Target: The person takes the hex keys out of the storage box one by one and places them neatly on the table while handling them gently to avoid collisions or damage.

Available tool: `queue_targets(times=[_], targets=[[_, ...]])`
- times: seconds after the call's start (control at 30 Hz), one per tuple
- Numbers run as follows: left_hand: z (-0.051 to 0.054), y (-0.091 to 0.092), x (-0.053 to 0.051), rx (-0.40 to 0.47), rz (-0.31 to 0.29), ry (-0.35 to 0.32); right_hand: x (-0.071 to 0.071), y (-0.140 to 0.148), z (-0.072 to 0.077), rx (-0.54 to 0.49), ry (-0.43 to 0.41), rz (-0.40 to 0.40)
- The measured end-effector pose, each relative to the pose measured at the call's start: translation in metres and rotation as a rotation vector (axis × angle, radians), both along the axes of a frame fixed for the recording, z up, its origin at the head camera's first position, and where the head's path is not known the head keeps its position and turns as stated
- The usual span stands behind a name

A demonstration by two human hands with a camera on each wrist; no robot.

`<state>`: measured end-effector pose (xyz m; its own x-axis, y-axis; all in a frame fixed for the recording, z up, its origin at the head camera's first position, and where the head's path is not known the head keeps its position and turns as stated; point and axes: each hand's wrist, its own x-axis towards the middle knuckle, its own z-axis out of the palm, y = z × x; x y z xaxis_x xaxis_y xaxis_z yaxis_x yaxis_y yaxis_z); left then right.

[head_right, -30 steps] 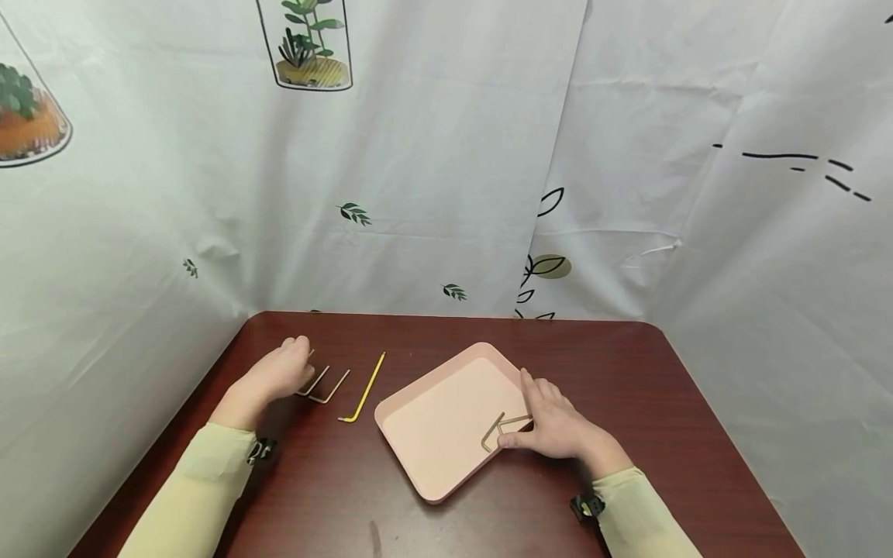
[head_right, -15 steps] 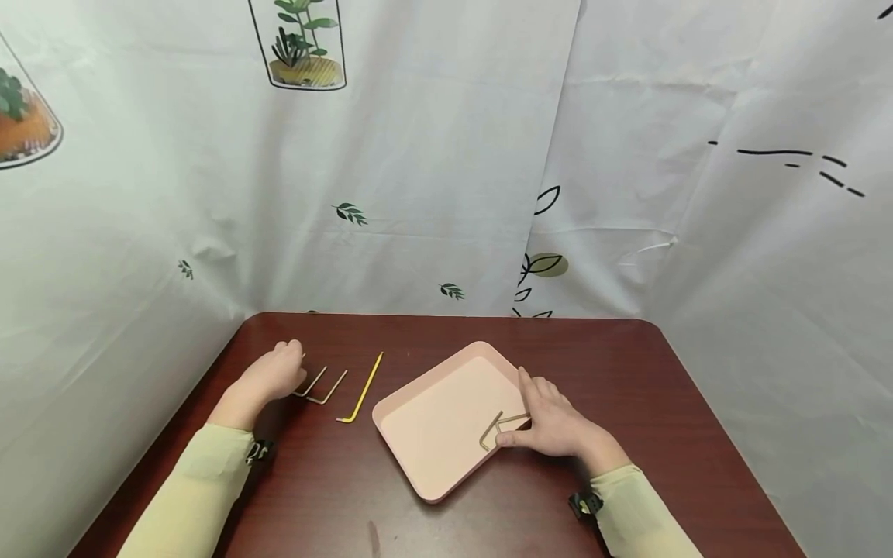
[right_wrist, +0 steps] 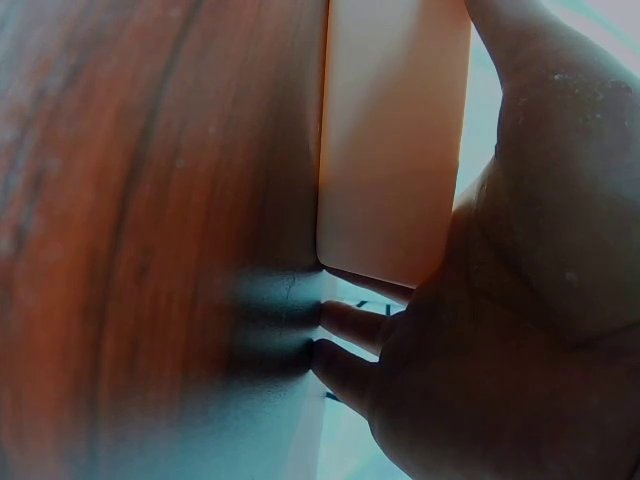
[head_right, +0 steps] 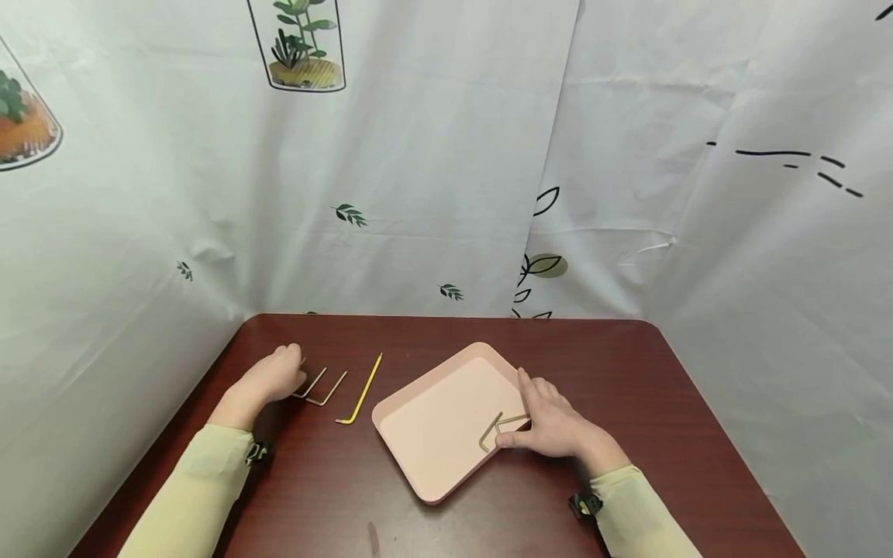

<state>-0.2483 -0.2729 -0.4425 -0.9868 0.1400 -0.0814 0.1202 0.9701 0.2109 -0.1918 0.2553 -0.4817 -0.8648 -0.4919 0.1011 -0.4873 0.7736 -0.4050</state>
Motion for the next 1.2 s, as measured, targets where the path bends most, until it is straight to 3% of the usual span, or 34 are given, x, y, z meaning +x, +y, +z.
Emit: queue_targets(times=[0.27,1.2], targets=[[-0.001,-0.004,-0.002,-0.005,-0.006,0.022,0.001,-0.001,0.001,-0.003,0.002,0.002],[-0.007,-0.011,-0.007,-0.02,-0.005,0.009,0.0,0.0,0.0,-0.006,0.001,0.003]])
